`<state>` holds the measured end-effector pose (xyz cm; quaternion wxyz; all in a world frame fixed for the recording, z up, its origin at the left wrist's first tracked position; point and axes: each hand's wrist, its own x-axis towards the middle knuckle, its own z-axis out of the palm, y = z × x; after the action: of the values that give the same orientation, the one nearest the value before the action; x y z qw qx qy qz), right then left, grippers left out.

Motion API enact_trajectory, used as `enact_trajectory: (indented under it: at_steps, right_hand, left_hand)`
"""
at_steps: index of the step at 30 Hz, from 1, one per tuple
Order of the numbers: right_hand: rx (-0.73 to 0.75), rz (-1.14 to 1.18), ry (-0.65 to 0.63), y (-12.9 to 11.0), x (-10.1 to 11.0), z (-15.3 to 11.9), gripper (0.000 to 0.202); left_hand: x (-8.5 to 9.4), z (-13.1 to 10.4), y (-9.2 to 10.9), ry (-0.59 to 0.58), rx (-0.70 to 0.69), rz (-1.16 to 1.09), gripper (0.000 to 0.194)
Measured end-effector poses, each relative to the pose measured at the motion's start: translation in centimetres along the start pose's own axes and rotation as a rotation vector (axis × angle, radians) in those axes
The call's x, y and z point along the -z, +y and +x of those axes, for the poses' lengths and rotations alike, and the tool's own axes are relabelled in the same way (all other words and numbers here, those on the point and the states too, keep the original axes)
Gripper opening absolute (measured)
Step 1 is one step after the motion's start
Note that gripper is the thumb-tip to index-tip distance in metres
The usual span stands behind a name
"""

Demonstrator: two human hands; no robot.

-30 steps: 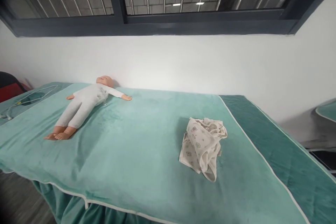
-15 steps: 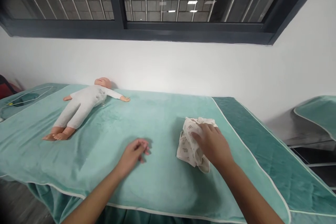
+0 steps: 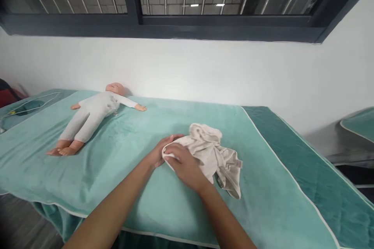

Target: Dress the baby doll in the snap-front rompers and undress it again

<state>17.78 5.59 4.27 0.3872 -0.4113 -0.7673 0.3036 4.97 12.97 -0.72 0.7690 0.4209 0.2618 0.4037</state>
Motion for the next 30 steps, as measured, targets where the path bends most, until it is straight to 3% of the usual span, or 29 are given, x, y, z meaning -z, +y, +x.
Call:
enact_trajectory:
  at_steps: [2, 4, 8, 11, 13, 16, 18, 20, 23, 27, 30]
  right_hand:
    - [0.036, 0.004, -0.131, -0.2, -1.1, -0.1, 0.017]
    - [0.053, -0.015, -0.139, -0.5, -1.3, -0.5, 0.019]
    - [0.033, -0.096, 0.202, -0.7, 0.7, -0.1, 0.017]
    - [-0.136, -0.223, 0.392, 0.7, 3.1, 1.8, 0.034]
    - [-0.225, -0.368, 0.354, 2.9, 4.5, 3.5, 0.046]
    - [-0.32, -0.507, 0.164, 7.1, 5.2, 5.0, 0.056]
    - [-0.343, -0.48, 0.098, 9.5, 4.8, 5.2, 0.044]
    - [-0.342, -0.449, 0.164, 11.0, 4.2, 4.9, 0.027]
    - [-0.407, -0.411, 0.276, 11.6, 4.0, 4.7, 0.02]
    - [-0.604, -0.414, 0.311, 11.6, 4.8, 6.1, 0.045]
    - [-0.665, -0.419, 0.285, 11.6, 5.3, 7.5, 0.057]
  left_hand:
    - [0.6, -0.1, 0.3, -0.014, 0.034, -0.03, 0.055]
    - [1.0, -0.1, 0.5, -0.03, 0.062, -0.046, 0.053]
    - [1.3, 0.1, 0.2, -0.073, 0.053, -0.159, 0.054]
    - [1.4, 0.4, 0.0, -0.06, 0.052, -0.234, 0.052]
    - [1.6, 0.5, 0.0, -0.012, 0.046, -0.285, 0.05]
    - [1.9, 0.5, 0.1, 0.092, 0.016, -0.395, 0.046]
    - [2.1, 0.4, 0.2, 0.152, 0.008, -0.446, 0.042]
    - [2.1, 0.4, 0.3, 0.174, 0.02, -0.466, 0.039]
    - [1.9, 0.3, 0.5, 0.166, 0.026, -0.455, 0.038]
    - [1.7, -0.1, 0.7, 0.104, 0.007, -0.354, 0.052]
    - [1.6, -0.2, 0.8, 0.083, 0.043, -0.25, 0.069]
